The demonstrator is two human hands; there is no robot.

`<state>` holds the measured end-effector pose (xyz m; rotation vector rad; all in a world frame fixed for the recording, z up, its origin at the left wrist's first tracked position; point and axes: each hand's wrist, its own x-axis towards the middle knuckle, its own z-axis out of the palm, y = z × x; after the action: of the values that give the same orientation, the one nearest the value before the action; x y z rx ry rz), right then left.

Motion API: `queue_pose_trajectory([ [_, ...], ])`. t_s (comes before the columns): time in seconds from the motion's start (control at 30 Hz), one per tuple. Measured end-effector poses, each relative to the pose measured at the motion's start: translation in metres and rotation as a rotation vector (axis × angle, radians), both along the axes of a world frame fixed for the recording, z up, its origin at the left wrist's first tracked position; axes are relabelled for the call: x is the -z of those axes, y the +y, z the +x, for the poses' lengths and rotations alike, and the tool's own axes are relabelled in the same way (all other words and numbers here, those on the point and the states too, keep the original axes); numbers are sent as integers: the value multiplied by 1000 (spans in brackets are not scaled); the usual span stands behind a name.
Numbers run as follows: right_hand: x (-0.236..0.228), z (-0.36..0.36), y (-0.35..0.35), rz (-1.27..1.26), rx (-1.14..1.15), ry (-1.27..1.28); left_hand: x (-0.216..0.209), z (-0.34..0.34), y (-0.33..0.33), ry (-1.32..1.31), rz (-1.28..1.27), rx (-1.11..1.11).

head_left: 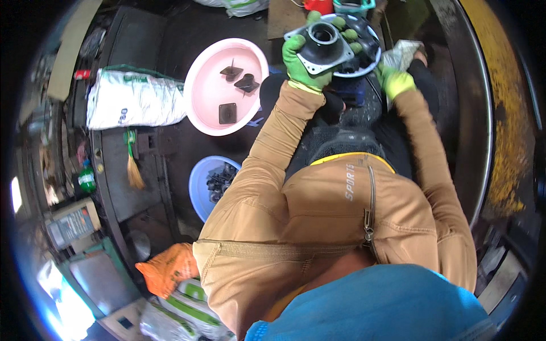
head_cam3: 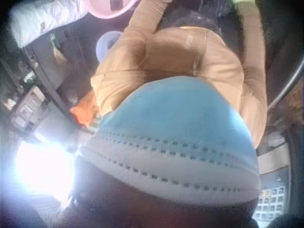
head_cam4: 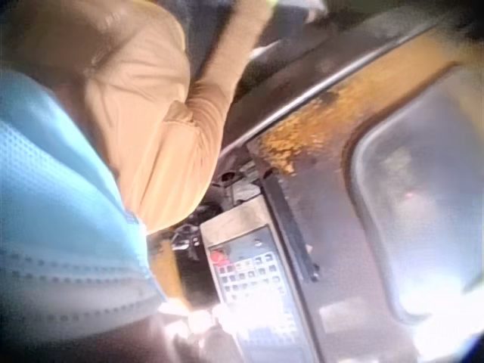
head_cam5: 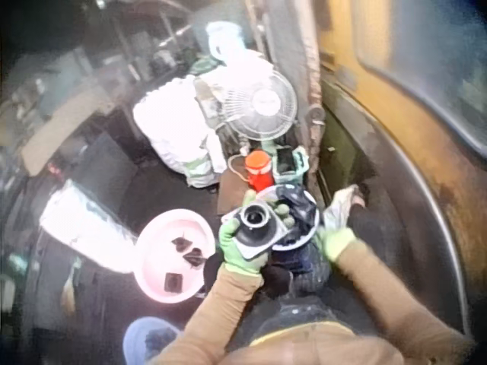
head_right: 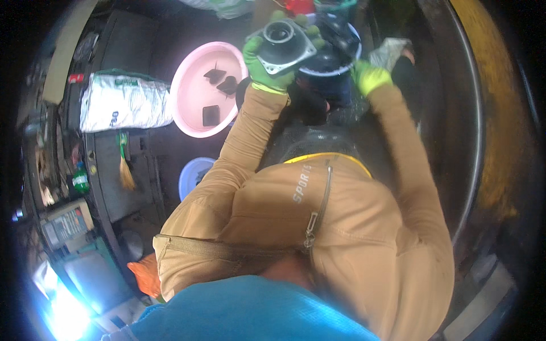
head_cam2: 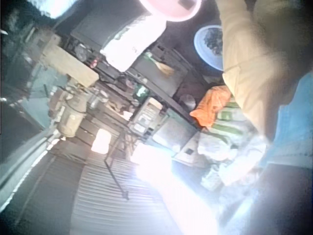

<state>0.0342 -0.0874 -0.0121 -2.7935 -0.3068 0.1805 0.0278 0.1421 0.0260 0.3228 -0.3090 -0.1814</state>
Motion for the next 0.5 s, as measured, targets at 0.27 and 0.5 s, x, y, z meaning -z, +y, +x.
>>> queue_pose_trajectory([
  [0.27,98,12,-26,264,-95,85,34,-34,89,207,103,-150],
  [0.5,107,33,-53,976,343,417,215,-215,289,1072,173,-922],
])
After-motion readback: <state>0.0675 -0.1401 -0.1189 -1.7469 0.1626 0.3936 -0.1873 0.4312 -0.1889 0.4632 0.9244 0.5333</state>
